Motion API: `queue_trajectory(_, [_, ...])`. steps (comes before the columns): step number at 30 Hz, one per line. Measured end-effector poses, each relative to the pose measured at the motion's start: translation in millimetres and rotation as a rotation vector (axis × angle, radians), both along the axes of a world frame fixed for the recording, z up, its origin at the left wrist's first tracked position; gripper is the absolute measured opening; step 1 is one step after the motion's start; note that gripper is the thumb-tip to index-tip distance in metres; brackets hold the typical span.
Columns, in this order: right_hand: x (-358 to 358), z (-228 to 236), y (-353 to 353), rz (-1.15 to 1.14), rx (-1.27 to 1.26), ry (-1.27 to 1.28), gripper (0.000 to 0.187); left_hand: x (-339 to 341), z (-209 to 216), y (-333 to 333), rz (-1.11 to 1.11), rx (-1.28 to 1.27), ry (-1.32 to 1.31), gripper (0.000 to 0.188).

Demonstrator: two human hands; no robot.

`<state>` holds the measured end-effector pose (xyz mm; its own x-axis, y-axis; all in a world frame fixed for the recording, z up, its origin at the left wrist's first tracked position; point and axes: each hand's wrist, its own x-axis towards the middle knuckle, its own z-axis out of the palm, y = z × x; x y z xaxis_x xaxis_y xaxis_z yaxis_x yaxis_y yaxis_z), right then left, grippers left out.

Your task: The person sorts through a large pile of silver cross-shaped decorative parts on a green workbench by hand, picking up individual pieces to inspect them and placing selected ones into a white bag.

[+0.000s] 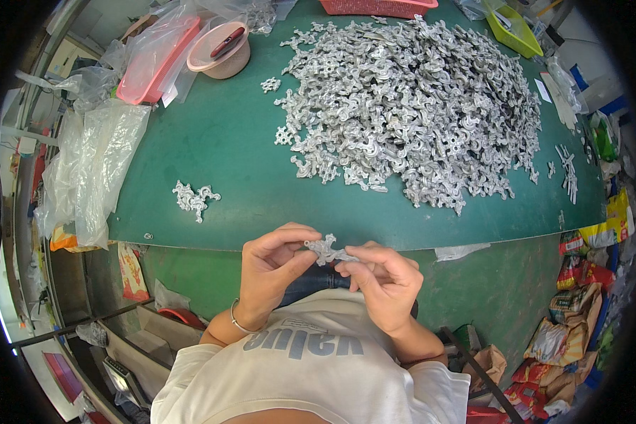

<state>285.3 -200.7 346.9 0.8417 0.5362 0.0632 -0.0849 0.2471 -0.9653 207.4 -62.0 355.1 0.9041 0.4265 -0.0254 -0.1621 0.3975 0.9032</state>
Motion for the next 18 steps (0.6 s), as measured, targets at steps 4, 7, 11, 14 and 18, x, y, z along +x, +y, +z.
queue_trajectory(4, [-0.5, 0.3, 0.0, -0.003, 0.005, 0.000, 0.017, 0.7, -0.7, 0.6, -0.032, -0.046, 0.012, 0.027])
queue_trajectory(7, [-0.7, -0.5, 1.2, -0.007, 0.026, 0.001, 0.017, 1.9, -1.5, 0.5, -0.036, -0.081, 0.018, 0.027])
queue_trajectory(11, [-0.5, 2.2, 2.9, -0.004, 0.025, 0.016, 0.018, 2.3, -3.5, 1.1, -0.025, -0.070, 0.026, 0.024])
queue_trajectory(14, [0.0, 0.7, 3.1, 0.001, 0.024, 0.010, 0.018, 2.3, -3.9, 1.2, -0.023, -0.075, 0.020, 0.023])
queue_trajectory(18, [-0.6, 0.3, 3.9, -0.001, 0.011, 0.013, 0.018, 2.4, -2.3, 1.4, -0.023, -0.091, 0.042, 0.022])
